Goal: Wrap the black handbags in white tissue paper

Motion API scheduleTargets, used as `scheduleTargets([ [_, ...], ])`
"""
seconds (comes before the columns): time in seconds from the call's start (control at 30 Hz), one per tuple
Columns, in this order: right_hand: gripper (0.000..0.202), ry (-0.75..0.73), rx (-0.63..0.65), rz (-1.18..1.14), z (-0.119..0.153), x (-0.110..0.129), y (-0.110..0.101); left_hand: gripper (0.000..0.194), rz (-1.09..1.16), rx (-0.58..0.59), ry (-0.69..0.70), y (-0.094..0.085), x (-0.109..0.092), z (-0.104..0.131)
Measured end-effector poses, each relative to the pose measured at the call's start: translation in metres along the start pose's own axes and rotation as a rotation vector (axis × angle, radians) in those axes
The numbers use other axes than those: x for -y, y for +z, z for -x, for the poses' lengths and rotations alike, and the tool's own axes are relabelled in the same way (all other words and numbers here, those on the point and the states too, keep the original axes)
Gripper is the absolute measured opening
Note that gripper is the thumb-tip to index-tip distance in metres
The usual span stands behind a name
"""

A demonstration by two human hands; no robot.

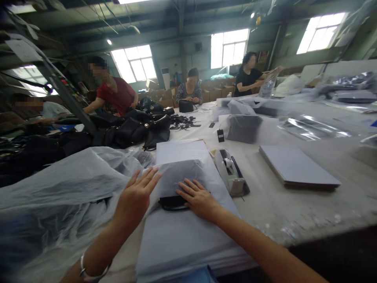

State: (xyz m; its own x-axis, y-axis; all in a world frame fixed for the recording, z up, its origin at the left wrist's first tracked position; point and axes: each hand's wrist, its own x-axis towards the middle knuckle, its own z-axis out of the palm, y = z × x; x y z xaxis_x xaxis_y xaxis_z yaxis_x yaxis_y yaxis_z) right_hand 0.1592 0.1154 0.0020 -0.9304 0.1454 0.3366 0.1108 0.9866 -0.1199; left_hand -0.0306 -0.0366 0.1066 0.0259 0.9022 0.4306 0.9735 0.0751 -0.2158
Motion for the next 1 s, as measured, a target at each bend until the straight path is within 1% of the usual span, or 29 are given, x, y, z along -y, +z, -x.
scheduleTargets([
  [0.03, 0.055, -0.007, 0.005, -0.009, 0.0, -0.001, 0.0, 0.055, 0.076, 0.001, 0.039, 0.002, -0.01, -0.009],
  [0.07, 0.055, -0.017, 0.013, -0.022, 0.0, -0.002, -0.001, 0.05, 0.155, 0.023, 0.077, 0.008, -0.019, -0.017],
  [0.1, 0.054, -0.026, 0.026, -0.042, 0.002, -0.004, -0.004, 0.045, 0.222, 0.058, 0.098, 0.017, -0.027, -0.023],
  [0.13, 0.052, -0.031, 0.041, -0.068, 0.004, -0.005, -0.007, 0.042, 0.266, 0.099, 0.089, 0.029, -0.032, -0.026],
  [0.23, 0.043, 0.025, 0.056, -0.176, 0.02, -0.002, -0.028, 0.044, 0.312, 0.212, 0.039, 0.063, -0.041, -0.019],
  [0.27, 0.041, 0.052, 0.057, -0.221, 0.028, 0.002, -0.038, 0.046, 0.318, 0.226, 0.029, 0.07, -0.041, -0.013],
  [0.33, 0.044, 0.072, 0.088, -0.311, 0.045, 0.013, -0.057, 0.047, 0.335, 0.22, 0.022, 0.077, -0.042, -0.002],
  [0.4, 0.056, 0.033, 0.159, -0.368, 0.062, 0.026, -0.07, 0.047, 0.354, 0.207, 0.023, 0.077, -0.042, 0.005],
  [0.43, 0.062, 0.01, 0.196, -0.371, 0.069, 0.032, -0.073, 0.047, 0.362, 0.204, 0.024, 0.076, -0.042, 0.007],
  [0.5, 0.067, -0.022, 0.244, -0.333, 0.08, 0.041, -0.071, 0.048, 0.376, 0.204, 0.022, 0.074, -0.043, 0.008],
  [0.57, 0.058, -0.035, 0.24, -0.266, 0.086, 0.046, -0.061, 0.048, 0.386, 0.21, 0.014, 0.072, -0.043, 0.007],
  [0.67, 0.035, -0.045, 0.131, -0.179, 0.086, 0.047, -0.046, 0.048, 0.396, 0.224, 0.008, 0.07, -0.041, 0.004],
  [0.7, 0.032, -0.045, 0.081, -0.161, 0.083, 0.047, -0.044, 0.047, 0.402, 0.229, 0.009, 0.068, -0.04, 0.002],
  [0.77, 0.028, -0.032, -0.006, -0.137, 0.074, 0.046, -0.049, 0.044, 0.428, 0.238, 0.014, 0.065, -0.037, -0.001],
  [0.87, 0.024, 0.021, -0.11, -0.107, 0.051, 0.041, -0.068, 0.045, 0.492, 0.273, 0.004, 0.057, -0.028, -0.008],
  [0.93, 0.023, 0.061, -0.163, -0.092, 0.03, 0.033, -0.081, 0.05, 0.546, 0.347, -0.026, 0.051, -0.021, -0.015],
  [1.0, 0.02, 0.104, -0.198, -0.077, 0.007, 0.02, -0.089, 0.055, 0.608, 0.445, -0.059, 0.042, -0.012, -0.023],
])
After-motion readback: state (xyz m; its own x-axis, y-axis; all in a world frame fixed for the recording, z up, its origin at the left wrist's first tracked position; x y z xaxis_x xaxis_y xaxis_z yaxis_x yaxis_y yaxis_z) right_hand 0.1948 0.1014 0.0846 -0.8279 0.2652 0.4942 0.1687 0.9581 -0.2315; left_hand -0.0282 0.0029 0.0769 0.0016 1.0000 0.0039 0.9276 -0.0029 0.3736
